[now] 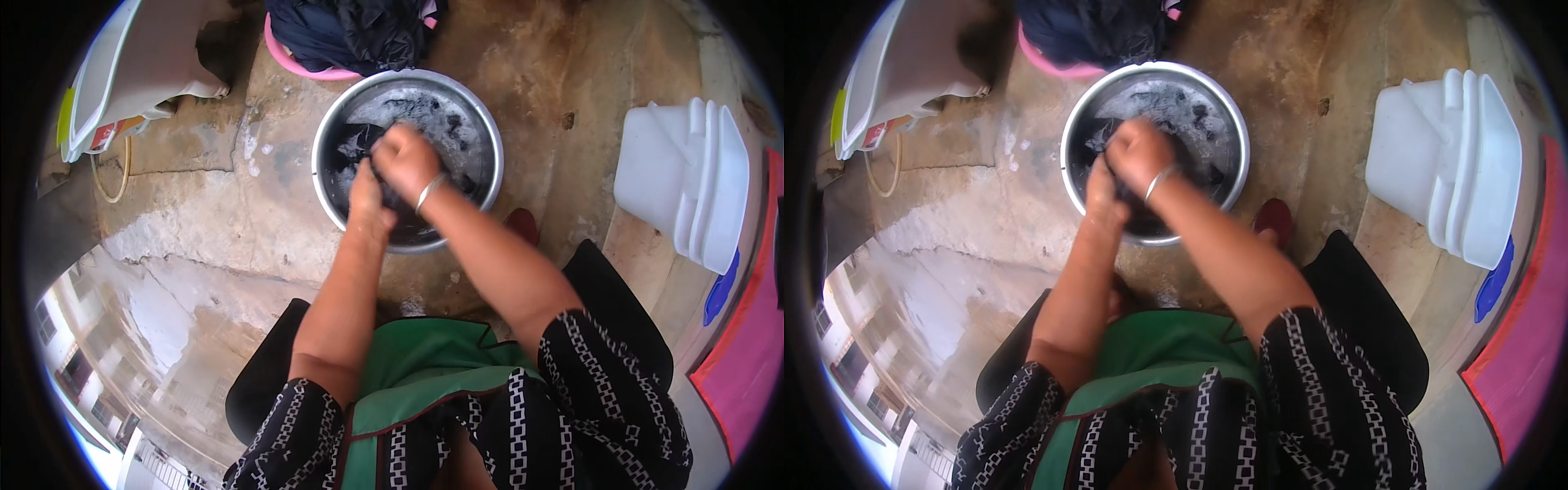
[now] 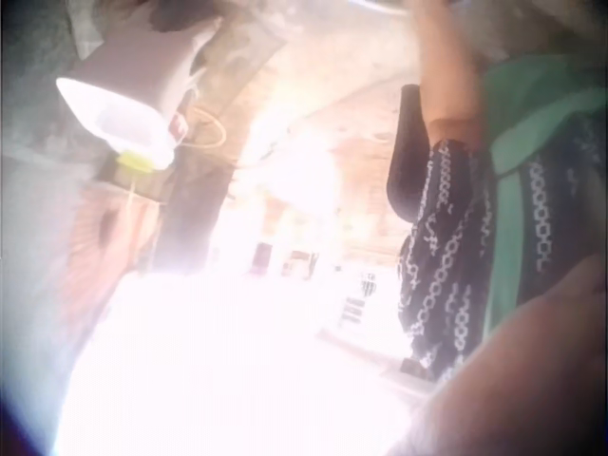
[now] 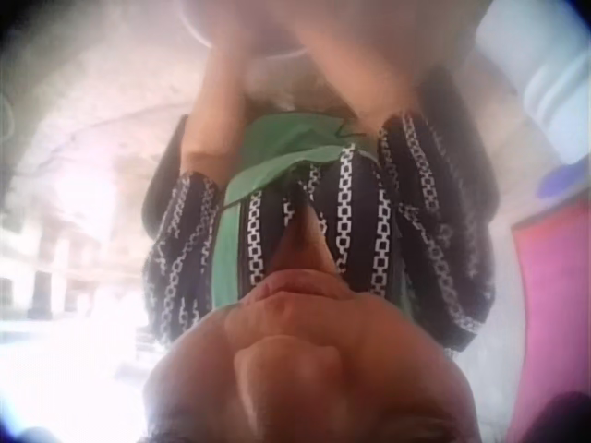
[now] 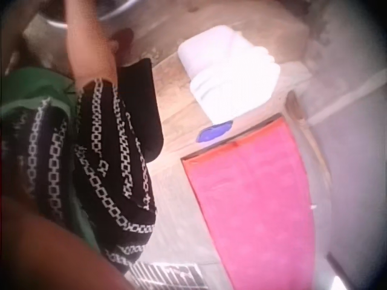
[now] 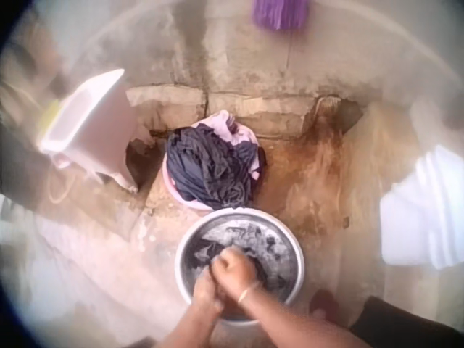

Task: The person washes dark-colored clothes by hand in a metal basin filled with soapy water. They scrub and wring the garments, then transfer them to a pink basin. Finally, they use a hose to fill a white container with water.

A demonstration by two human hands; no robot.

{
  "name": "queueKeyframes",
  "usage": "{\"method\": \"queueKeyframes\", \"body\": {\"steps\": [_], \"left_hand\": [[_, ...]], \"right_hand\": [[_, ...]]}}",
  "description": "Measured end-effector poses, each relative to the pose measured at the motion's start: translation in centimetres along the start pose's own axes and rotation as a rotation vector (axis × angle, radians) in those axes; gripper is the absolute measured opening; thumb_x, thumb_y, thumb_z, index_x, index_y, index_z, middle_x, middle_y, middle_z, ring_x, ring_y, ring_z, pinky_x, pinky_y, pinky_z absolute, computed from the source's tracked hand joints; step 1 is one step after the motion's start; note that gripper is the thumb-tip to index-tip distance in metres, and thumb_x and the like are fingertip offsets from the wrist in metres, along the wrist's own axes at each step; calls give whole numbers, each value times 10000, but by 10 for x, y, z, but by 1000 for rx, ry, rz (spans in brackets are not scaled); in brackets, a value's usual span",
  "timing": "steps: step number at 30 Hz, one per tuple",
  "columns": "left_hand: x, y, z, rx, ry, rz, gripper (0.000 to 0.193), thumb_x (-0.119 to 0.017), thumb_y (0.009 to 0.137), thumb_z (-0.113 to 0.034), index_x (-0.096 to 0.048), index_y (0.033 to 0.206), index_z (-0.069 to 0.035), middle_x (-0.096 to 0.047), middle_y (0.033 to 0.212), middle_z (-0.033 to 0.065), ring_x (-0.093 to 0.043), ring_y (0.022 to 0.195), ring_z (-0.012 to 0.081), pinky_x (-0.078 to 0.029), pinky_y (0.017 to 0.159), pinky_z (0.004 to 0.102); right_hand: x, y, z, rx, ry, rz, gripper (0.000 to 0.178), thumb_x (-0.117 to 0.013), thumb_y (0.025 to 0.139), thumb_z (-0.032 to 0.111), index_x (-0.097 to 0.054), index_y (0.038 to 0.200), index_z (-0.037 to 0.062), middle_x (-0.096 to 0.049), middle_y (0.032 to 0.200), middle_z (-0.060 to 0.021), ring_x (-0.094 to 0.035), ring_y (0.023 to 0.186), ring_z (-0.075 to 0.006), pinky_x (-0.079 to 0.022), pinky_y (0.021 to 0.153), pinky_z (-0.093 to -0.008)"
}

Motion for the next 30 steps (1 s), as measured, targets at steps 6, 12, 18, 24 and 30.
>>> {"method": "queueKeyframes", "body": {"steps": [6,12,18,24,30], "left_hand": [[-15,-21,-19,57,46,-325,331,-406,928,-322,-567,1040,-56,-622,931,105,-614,843,230,-512,765,383],[-8,-13,-90,-570,1510,-439,574,-673,746,-349,-462,1236,-135,-469,1210,195,-490,1082,341,-452,837,438],[-17,38,-22,-517,2216,-240,687,-658,734,-361,-368,1347,-253,-164,1466,126,-179,1327,372,-201,1002,620],[28,107,3,-571,2246,-104,678,-662,738,-347,-392,1326,-146,-251,1419,153,-227,1299,377,-230,1033,523],[4,108,-15,-622,1822,46,421,-611,745,-182,-527,1125,-20,-579,981,251,-556,911,389,-448,814,433]], "right_hand": [[-9,15,-48,-224,-90,56,194,-566,773,254,-612,789,66,-616,832,-192,-590,804,-370,-475,717,-427],[56,15,-101,-178,-195,-159,453,-690,724,257,-517,1077,32,-514,1123,-199,-501,1019,-344,-415,864,-382],[8,-7,-121,-28,-615,172,581,-696,711,230,-478,1248,178,-365,1335,-124,-393,1181,-338,-365,955,-429],[-34,-8,-200,-245,-617,535,510,-564,792,307,-480,1253,106,-474,1249,-222,-448,1151,-381,-361,942,-483],[-46,13,-220,-230,-622,640,356,-493,776,307,-646,979,57,-624,1010,-175,-595,921,-368,-467,804,-431]]}}
Point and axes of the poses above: each hand's wrist, its own y-axis towards the middle knuckle, its own x-axis out of the back of the hand, z = x × y, the point moved 6 cm from there along y, towards the middle knuckle
